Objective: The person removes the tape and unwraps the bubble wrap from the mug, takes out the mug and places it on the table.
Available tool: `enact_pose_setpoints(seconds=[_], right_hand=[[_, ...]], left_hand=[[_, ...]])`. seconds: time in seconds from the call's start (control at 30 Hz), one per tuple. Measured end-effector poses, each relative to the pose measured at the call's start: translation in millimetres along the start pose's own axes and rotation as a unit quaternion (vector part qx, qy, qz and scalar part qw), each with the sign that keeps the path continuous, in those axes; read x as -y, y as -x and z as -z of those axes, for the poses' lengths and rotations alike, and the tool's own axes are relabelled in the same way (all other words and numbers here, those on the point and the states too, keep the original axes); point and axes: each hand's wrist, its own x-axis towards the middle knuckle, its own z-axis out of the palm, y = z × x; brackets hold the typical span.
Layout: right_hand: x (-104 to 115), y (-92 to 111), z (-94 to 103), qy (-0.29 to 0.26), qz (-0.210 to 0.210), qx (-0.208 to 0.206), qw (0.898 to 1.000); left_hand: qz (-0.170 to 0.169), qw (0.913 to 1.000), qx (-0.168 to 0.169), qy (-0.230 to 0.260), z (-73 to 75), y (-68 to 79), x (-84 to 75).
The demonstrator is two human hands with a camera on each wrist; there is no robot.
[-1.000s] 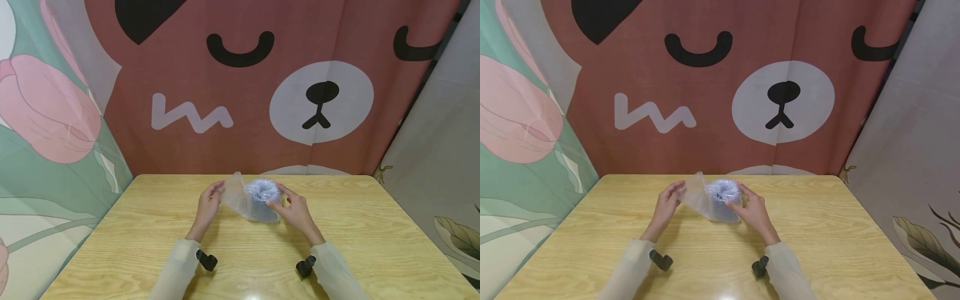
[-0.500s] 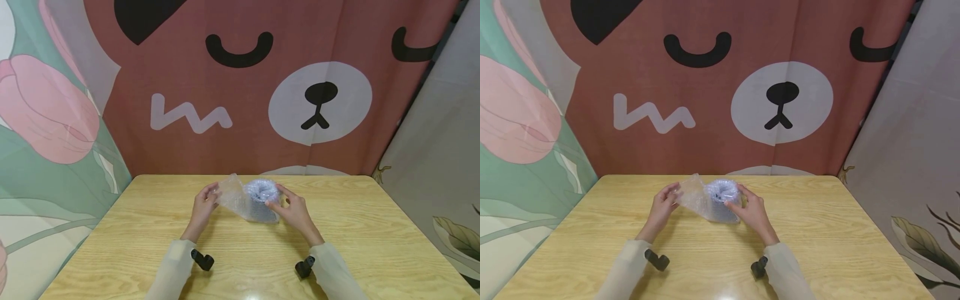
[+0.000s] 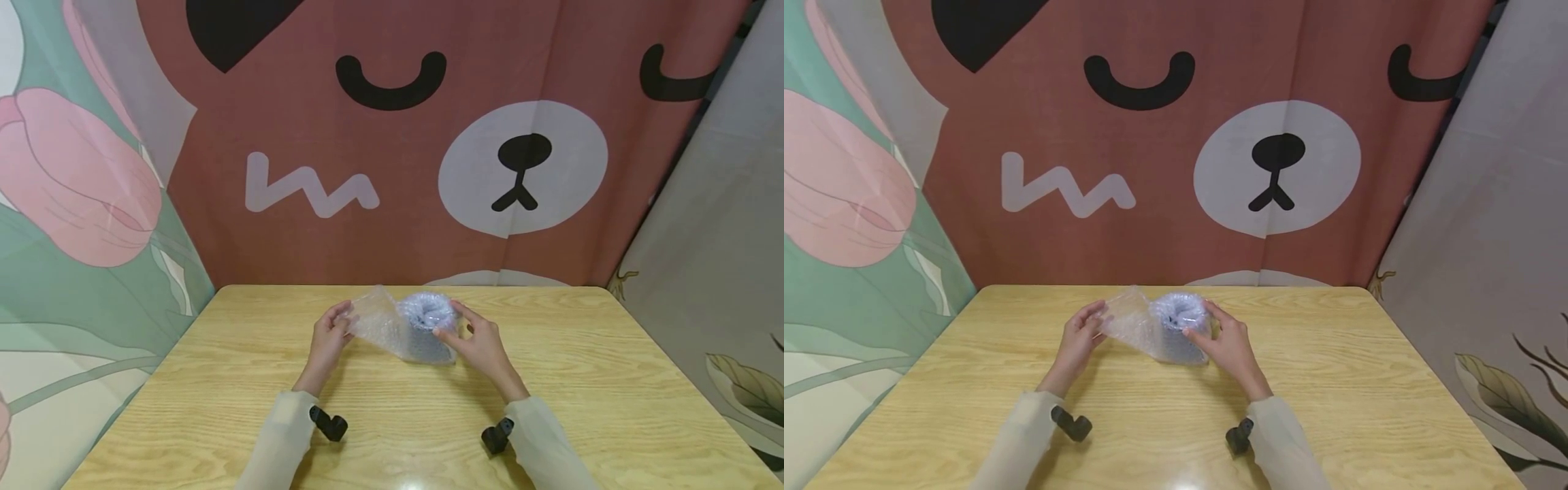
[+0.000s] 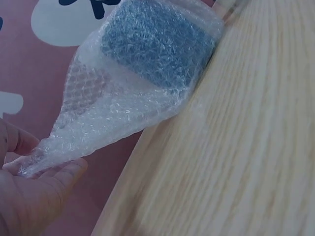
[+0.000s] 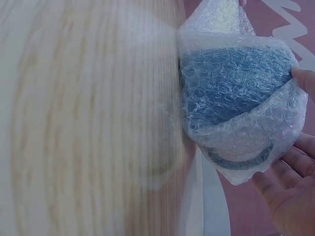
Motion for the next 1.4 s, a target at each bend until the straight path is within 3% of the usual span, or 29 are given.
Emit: enact_pose_setpoints(seconds=[0.2,0.73,1.4], right_hand=[[-1.0,-0.8,0.3,0.004,-0.003,-0.002,1.000],[-1.2,-0.4,2.4,0.005,-0.009,0.007,1.000],[1.0,-0.9,2.2,0.004,-0.003,0.007,1.000]], left_hand=[[0.006,1.0000,-0.001,0.000,3.8,-1.9,3.0],[0.066,0.9973,-0.020,0.026,9.5,-6.4,8.0],[0.099,0.9933,-0.026,0.054,18.0,-12.4,19.9]])
